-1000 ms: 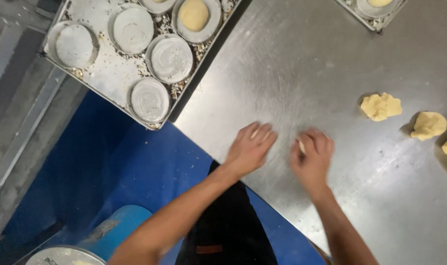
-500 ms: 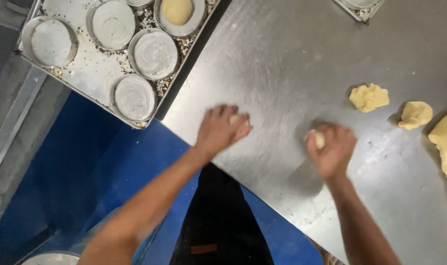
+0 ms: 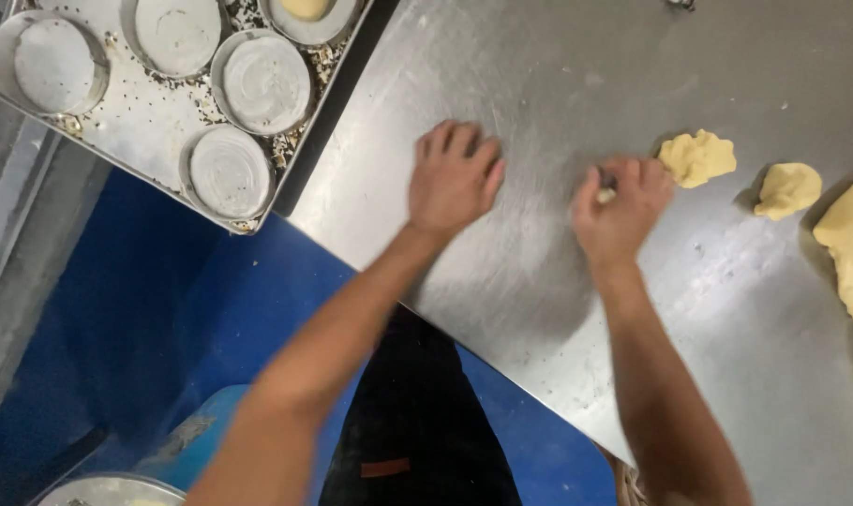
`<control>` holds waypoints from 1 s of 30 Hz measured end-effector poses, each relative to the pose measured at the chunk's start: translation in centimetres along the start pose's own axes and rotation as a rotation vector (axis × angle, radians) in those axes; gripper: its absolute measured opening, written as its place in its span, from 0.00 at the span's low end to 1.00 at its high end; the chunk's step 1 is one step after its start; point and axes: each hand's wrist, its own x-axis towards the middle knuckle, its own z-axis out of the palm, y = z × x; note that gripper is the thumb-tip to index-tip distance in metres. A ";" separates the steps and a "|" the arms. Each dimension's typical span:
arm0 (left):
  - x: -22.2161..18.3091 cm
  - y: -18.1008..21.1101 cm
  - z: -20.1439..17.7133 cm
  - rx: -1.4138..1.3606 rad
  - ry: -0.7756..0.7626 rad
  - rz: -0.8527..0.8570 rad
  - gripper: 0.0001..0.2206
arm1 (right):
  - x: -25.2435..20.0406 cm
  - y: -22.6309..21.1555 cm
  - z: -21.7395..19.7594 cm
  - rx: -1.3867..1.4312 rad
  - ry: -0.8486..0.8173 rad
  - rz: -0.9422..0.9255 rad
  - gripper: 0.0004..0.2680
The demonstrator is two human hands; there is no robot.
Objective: The recorder shapes small portions of dough into spheres and places them into individual circular baking tins on a larger tray.
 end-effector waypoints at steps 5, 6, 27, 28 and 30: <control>-6.3 1.5 3.2 -0.024 0.077 0.086 0.19 | -4.3 -5.1 -2.2 0.110 -0.056 -0.173 0.09; -8.6 0.6 3.3 -0.022 0.014 0.173 0.24 | -5.8 -4.4 -3.0 0.154 -0.115 -0.239 0.08; -2.6 3.8 2.8 -0.047 0.199 0.012 0.15 | -1.8 -7.2 -1.2 0.134 -0.035 -0.090 0.10; -4.1 2.7 2.7 -0.044 0.208 0.017 0.15 | -3.0 -6.3 -2.2 0.134 -0.026 -0.097 0.10; -7.5 0.1 2.4 -0.012 0.109 0.129 0.17 | -5.6 -4.7 -4.1 0.081 -0.110 -0.170 0.09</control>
